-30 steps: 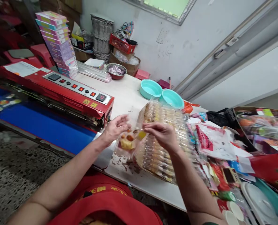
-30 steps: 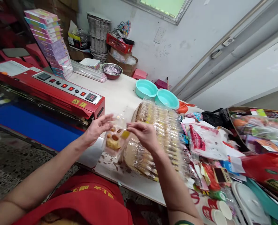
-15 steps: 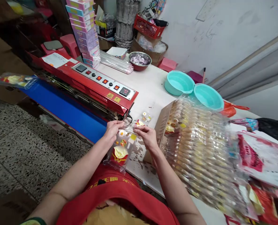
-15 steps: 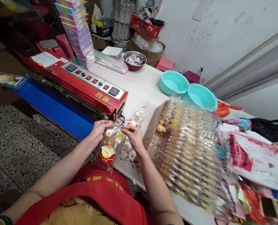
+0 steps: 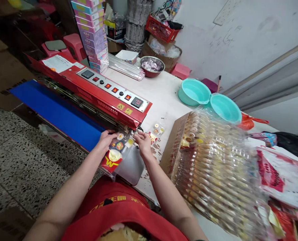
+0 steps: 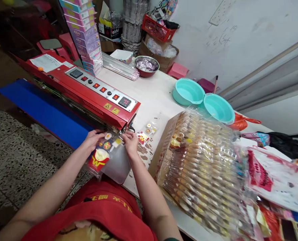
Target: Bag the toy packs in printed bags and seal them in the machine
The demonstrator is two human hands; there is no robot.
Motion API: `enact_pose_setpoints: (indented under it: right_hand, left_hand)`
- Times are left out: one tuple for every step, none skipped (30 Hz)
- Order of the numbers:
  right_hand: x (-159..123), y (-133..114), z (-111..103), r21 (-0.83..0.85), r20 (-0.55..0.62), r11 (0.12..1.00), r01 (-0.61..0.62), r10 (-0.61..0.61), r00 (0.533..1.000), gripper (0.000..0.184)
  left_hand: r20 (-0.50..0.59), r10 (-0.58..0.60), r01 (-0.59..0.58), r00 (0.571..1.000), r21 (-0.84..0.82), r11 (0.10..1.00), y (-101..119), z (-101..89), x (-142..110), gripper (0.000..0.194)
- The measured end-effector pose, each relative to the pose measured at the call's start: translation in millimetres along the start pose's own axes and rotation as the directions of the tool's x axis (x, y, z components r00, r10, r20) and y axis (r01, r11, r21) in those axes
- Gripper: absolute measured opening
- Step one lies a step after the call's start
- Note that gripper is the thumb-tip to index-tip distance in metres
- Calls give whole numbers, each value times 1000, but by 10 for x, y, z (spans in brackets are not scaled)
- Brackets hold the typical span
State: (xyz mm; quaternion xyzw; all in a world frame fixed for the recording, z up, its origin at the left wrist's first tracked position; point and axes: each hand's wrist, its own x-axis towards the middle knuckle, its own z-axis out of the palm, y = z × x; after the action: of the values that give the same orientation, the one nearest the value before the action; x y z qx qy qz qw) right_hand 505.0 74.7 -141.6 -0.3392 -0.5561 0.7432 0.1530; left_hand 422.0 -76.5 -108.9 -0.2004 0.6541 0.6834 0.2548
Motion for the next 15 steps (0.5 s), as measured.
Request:
enact_pose_setpoints:
  right_hand:
    - [-51,-25,-5,-53,-9,996,77,-77,997,50]
    - [-99,-77,-63,-129,-8,978,161,-164,986,47]
    - [-135,-158,-182,-224,3,943,248,-254,967,45]
    - [-152,-266,-364,-325,20,885,333,-346,938,43]
    - [-147,-398,-604,-426,32,808,407,-436,899,42]
    - [-120,-549,-894,-526,34,717,457,-519,854,42]
    - [-74,-711,-1220,-625,27,619,476,-593,805,43]
    - [-10,-875,-1564,-723,-1,520,455,-659,752,45]
    - [67,-1030,-1905,-814,-28,433,387,-695,719,47]
    - [155,-1164,-2224,-885,-61,363,293,-713,698,50]
    - [251,-1269,-2505,-932,-89,308,191,-705,704,52]
    - [350,-1341,-2736,-959,-112,265,98,-676,728,51]
    - [443,-1379,-2912,-973,-128,228,27,-635,762,46]
    - [525,-1390,-3034,-980,-136,197,-22,-589,796,41]
    - [589,-1383,-3107,-984,-134,174,-43,-550,825,36]
  left_hand:
    - [-37,28,-28,999,2,1000,42,-44,38,40]
    - [-68,50,-50,996,2,999,92,-102,80,40]
    - [-106,75,-74,992,18,997,145,-173,126,40]
    - [-146,107,-99,984,59,993,198,-254,180,42]
    - [-195,148,-129,970,103,986,245,-342,240,43]
    - [-297,268,-189,916,269,944,282,-430,305,44]
    - [-353,418,-238,837,453,859,304,-511,366,49]
    - [-363,577,-291,731,599,746,310,-580,412,55]
    - [-360,688,-326,630,682,655,298,-635,435,61]
    - [-340,746,-353,572,719,598,270,-675,429,63]
    - [-325,771,-369,547,734,571,228,-701,396,63]
    - [-314,765,-375,563,728,575,172,-713,340,61]
    - [-299,740,-374,603,713,593,107,-714,270,57]
    - [-279,712,-368,645,703,609,34,-706,198,54]
    - [-255,696,-364,671,705,609,-44,-692,129,50]
